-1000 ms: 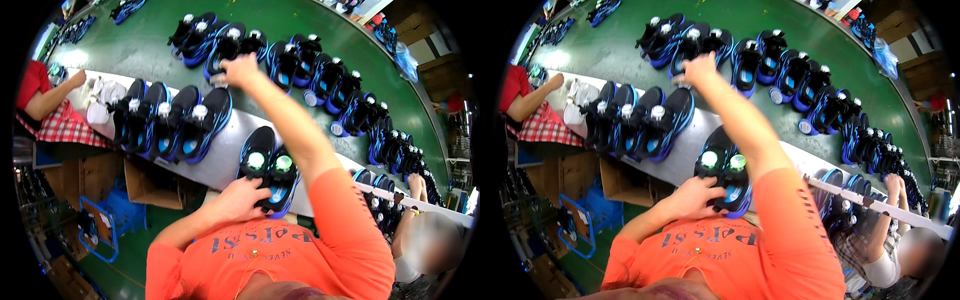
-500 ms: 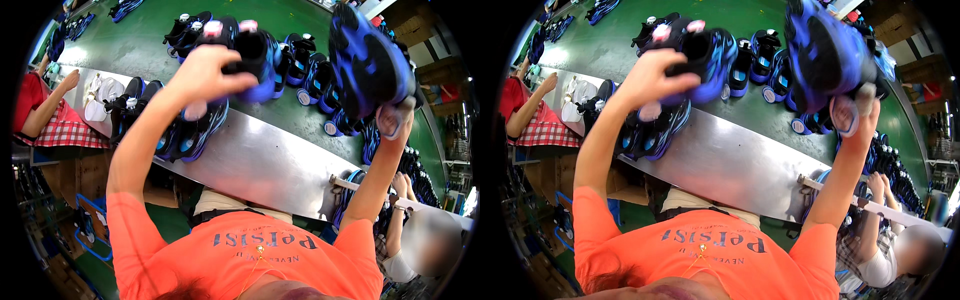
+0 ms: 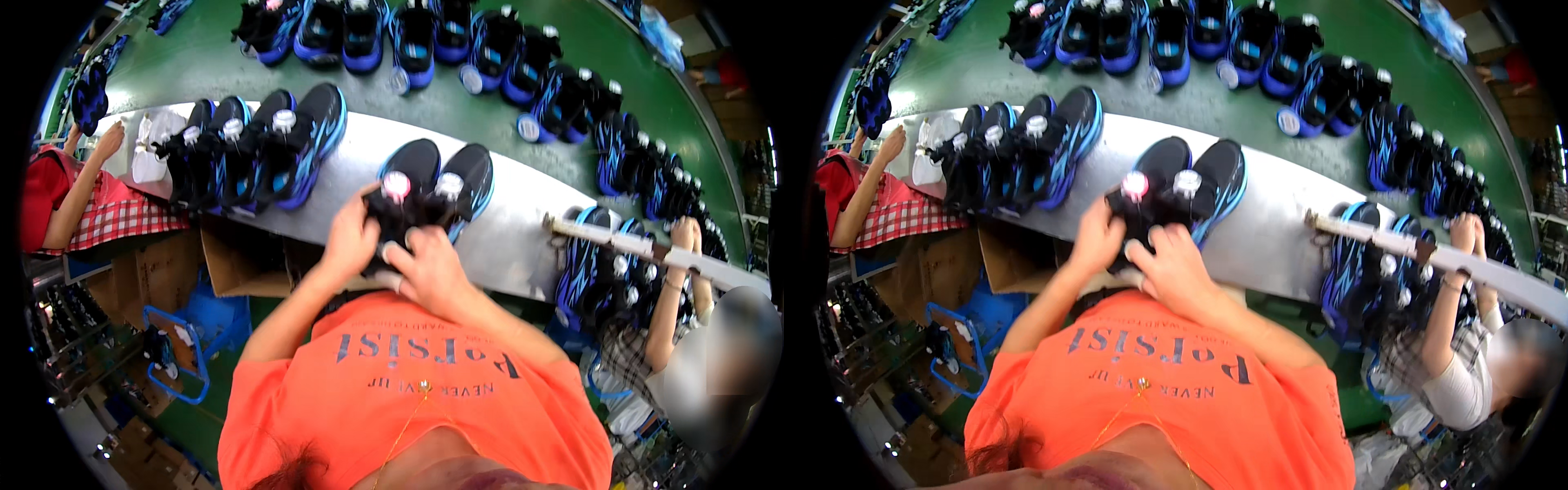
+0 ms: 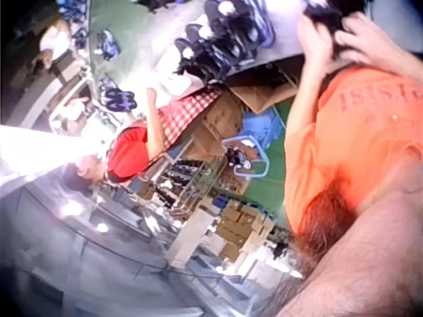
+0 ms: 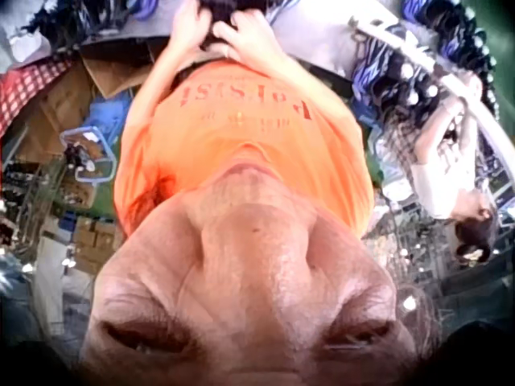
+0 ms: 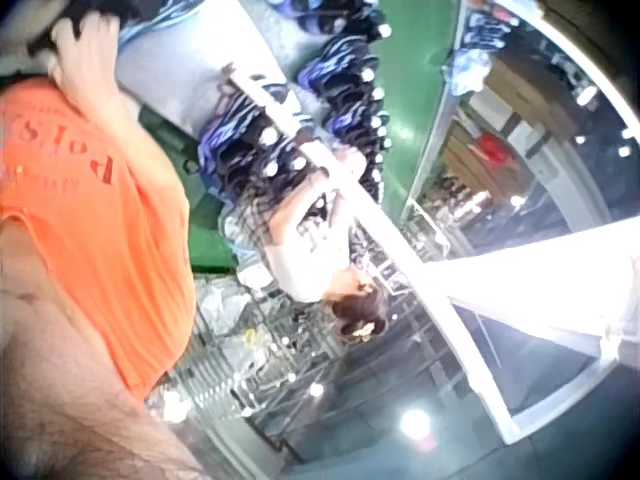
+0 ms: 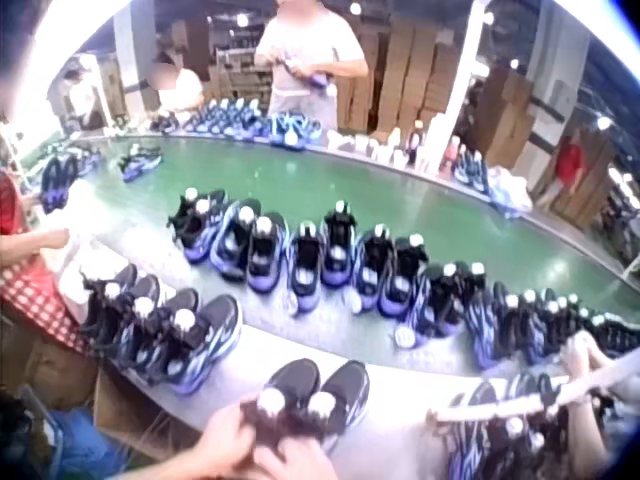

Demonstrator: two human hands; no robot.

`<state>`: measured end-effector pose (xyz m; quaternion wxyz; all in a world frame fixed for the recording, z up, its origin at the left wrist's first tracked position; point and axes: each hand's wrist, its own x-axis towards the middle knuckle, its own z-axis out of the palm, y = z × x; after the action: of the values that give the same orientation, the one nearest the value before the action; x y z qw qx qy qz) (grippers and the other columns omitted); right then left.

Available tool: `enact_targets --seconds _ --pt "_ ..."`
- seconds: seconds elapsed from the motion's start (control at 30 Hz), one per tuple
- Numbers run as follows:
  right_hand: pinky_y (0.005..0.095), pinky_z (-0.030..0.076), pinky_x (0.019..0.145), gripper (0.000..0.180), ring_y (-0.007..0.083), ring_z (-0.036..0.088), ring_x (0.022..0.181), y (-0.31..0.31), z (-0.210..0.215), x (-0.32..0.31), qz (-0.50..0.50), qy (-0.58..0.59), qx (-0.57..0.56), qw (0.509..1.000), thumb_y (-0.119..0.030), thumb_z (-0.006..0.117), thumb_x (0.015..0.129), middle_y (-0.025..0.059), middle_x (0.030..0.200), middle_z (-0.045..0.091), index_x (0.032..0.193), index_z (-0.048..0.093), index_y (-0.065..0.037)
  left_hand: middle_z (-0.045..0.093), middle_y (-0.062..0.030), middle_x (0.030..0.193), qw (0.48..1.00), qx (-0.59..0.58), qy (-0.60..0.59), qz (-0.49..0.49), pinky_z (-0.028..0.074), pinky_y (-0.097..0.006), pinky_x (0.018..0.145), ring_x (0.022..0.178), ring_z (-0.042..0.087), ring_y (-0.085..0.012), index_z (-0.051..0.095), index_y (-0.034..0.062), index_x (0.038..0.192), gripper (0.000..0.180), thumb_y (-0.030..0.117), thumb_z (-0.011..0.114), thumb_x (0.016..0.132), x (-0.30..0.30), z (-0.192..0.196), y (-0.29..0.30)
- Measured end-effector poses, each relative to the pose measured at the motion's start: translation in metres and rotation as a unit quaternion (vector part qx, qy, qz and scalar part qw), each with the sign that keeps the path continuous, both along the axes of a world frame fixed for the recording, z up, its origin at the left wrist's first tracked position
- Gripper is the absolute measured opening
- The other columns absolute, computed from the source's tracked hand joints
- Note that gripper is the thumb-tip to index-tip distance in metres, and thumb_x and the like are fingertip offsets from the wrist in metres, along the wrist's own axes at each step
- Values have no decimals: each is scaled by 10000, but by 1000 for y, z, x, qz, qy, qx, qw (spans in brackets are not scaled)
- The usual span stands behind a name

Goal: The person peels small circular white stickers from a sheet and applies them to the dial closures on top of several black and blue athletic shoes, then places the finished shoes into a cardboard box.

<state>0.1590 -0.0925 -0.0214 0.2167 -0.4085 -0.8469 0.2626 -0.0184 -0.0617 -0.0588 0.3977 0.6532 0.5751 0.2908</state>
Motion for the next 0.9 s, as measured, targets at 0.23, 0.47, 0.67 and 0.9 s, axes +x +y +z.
enact_targets --seconds 0.23,0.47,0.67,0.9 --pt "351 462 819 366 246 578 943 22 45 51 157 210 -206 943 -106 681 767 53 1134 589 1124 603 -79 623 -181 1008 960 232 156 36 470 -410 835 942 585 -350 613 -16 999 192 65 619 825 -22 63 38" --pt "320 442 826 612 231 512 927 73 11 97 -9 49 -156 987 -79 731 683 73 1038 512 1271 568 -133 628 -151 1062 987 61 112 -96 442 -390 867 993 568 -325 612 45 1117 300 145 636 835 34 26 1" --pt "288 431 691 544 186 488 789 90 11 83 -10 21 -244 969 -107 755 648 53 893 437 1172 612 -133 636 -143 877 994 90 69 4 469 -426 731 835 589 -363 648 35 912 140 141 623 825 47 8 2" --pt "307 460 678 527 227 537 792 55 5 87 -20 -50 -51 997 -105 772 646 74 899 477 1151 621 -126 609 -164 792 995 71 50 49 464 -442 663 749 596 -374 625 22 851 113 127 592 832 57 7 5"
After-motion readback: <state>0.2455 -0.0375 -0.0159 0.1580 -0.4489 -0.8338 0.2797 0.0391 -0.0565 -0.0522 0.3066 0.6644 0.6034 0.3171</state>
